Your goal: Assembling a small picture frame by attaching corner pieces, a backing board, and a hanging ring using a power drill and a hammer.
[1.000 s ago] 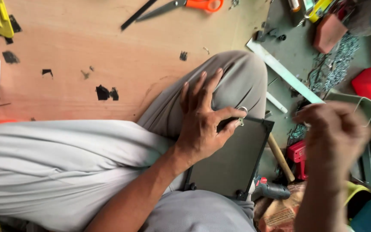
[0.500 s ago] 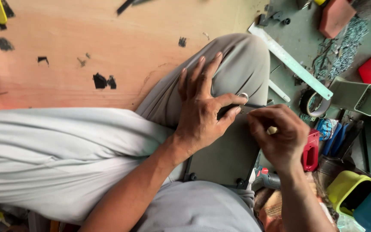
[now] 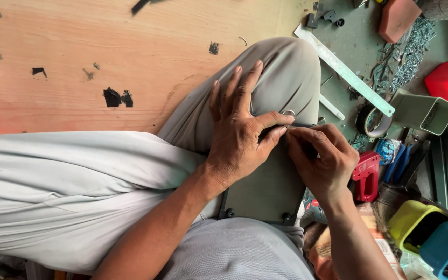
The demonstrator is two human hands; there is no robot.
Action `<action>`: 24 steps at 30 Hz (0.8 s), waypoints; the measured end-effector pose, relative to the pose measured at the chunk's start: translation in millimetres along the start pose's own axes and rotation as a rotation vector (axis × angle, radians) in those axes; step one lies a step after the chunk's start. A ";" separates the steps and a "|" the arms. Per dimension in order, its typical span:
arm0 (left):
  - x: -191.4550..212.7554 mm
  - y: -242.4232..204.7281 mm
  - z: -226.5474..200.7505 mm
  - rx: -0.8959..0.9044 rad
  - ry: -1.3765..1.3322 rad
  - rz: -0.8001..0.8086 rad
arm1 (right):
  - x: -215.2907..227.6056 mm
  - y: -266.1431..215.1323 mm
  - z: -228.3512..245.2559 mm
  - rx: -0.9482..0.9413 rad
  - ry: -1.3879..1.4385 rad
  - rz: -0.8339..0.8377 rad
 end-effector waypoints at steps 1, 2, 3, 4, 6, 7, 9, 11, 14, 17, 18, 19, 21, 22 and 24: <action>-0.5 0.1 -0.2 -0.003 0.005 0.001 | 0.7 -0.4 1.4 0.020 -0.012 -0.018; -0.9 -1.0 -0.1 -0.001 0.010 0.002 | 0.6 -1.5 3.1 0.039 -0.020 -0.032; -1.2 -1.5 0.1 0.002 0.010 0.004 | -0.1 -2.2 2.6 0.037 -0.019 -0.029; -1.2 -1.7 0.2 0.002 0.009 0.007 | -0.2 -2.7 3.6 0.050 -0.026 -0.035; -1.3 -2.1 0.1 0.003 0.008 0.013 | -0.8 -3.4 4.1 0.061 -0.032 -0.041; -0.8 -2.4 0.4 0.007 0.002 0.009 | -1.2 -3.8 6.4 0.086 -0.050 -0.040; -1.2 -1.2 0.2 0.006 -0.007 0.005 | -0.3 -3.8 7.9 0.109 -0.072 -0.043; -1.9 -1.7 0.6 0.007 0.006 0.008 | -0.9 -4.5 10.7 0.133 -0.093 -0.038; -1.9 -2.1 -0.2 -0.003 0.014 0.002 | -0.5 -4.6 5.6 0.086 -0.061 -0.023; 0.6 -1.6 -1.0 0.004 -0.004 -0.001 | -0.8 -3.1 3.4 0.061 -0.044 -0.003; 2.5 -2.8 0.2 0.004 -0.006 -0.003 | -2.9 -2.7 5.4 0.063 -0.046 -0.001; 4.2 -3.3 0.1 -0.003 0.003 -0.006 | -4.4 -2.0 8.5 0.079 -0.051 -0.002; 5.6 -2.4 -1.7 -0.025 -0.017 -0.024 | -4.1 0.4 11.4 0.098 -0.091 0.000; 4.9 -1.3 -2.0 -0.024 -0.005 -0.034 | -1.4 1.4 13.2 0.122 -0.112 -0.014; 6.1 2.1 -4.5 -0.036 -0.015 -0.063 | 4.4 4.1 15.6 0.155 -0.164 -0.027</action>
Point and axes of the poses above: each hand's wrist, its own y-axis towards the middle knuckle, its own x-axis out of the back of the hand, z = x × y, the point moved 10 cm from there along y, towards the middle knuckle, and after that the axes turned 11 degrees about z, right-handed, at the moved point
